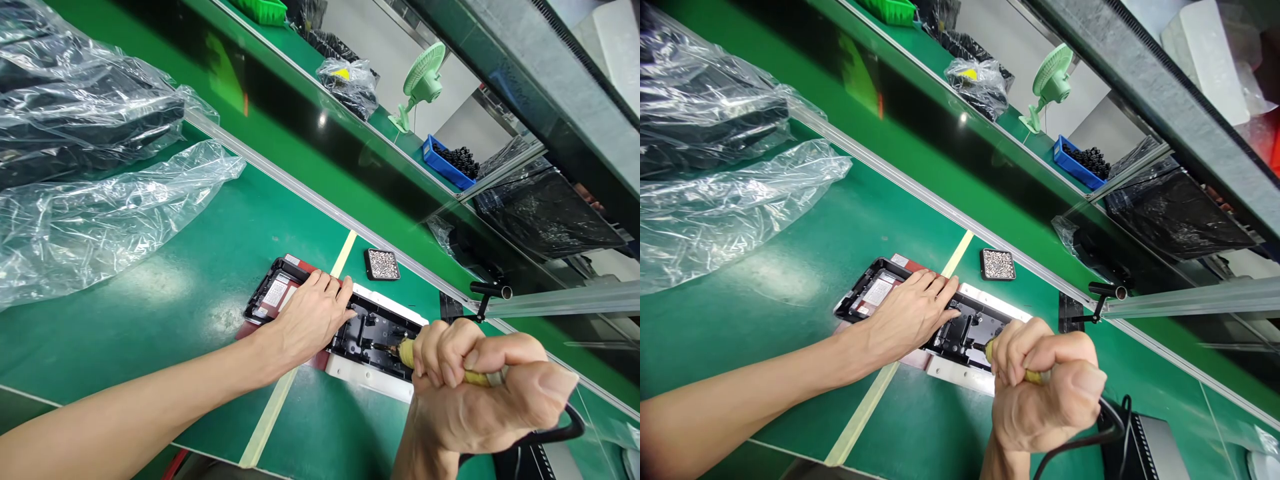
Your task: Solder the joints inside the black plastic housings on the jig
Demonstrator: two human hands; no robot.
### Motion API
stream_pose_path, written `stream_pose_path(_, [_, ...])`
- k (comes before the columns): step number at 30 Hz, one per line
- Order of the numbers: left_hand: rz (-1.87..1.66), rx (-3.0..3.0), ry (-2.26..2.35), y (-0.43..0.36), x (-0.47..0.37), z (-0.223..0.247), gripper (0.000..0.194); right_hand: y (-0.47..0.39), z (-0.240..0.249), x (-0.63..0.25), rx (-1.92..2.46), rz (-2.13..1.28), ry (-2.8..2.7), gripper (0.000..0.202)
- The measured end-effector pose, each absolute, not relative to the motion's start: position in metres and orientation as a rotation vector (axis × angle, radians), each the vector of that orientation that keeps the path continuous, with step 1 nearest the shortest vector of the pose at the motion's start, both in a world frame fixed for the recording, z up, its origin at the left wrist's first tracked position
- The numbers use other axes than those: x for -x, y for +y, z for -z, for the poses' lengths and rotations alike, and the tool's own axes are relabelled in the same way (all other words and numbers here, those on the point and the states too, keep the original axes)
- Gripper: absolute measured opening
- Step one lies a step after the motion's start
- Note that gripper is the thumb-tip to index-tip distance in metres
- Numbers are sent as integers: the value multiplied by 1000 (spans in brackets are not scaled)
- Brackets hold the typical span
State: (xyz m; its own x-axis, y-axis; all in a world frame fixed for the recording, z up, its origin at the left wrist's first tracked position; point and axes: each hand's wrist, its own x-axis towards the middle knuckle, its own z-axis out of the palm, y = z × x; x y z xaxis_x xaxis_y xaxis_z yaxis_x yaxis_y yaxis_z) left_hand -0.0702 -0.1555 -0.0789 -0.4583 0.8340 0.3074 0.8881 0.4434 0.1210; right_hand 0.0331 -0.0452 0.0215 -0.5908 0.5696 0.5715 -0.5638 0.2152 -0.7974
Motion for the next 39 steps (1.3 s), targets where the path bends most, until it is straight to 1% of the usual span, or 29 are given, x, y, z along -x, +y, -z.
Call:
stream_pose_path(29, [409, 1495, -2493, -155, 70, 79, 53, -45, -19, -37, 25, -1560, -1559, 44])
stream_pose_path(39, [390, 1496, -2490, -155, 70, 80, 53, -45, -20, -34, 20, -1533, -1590, 41])
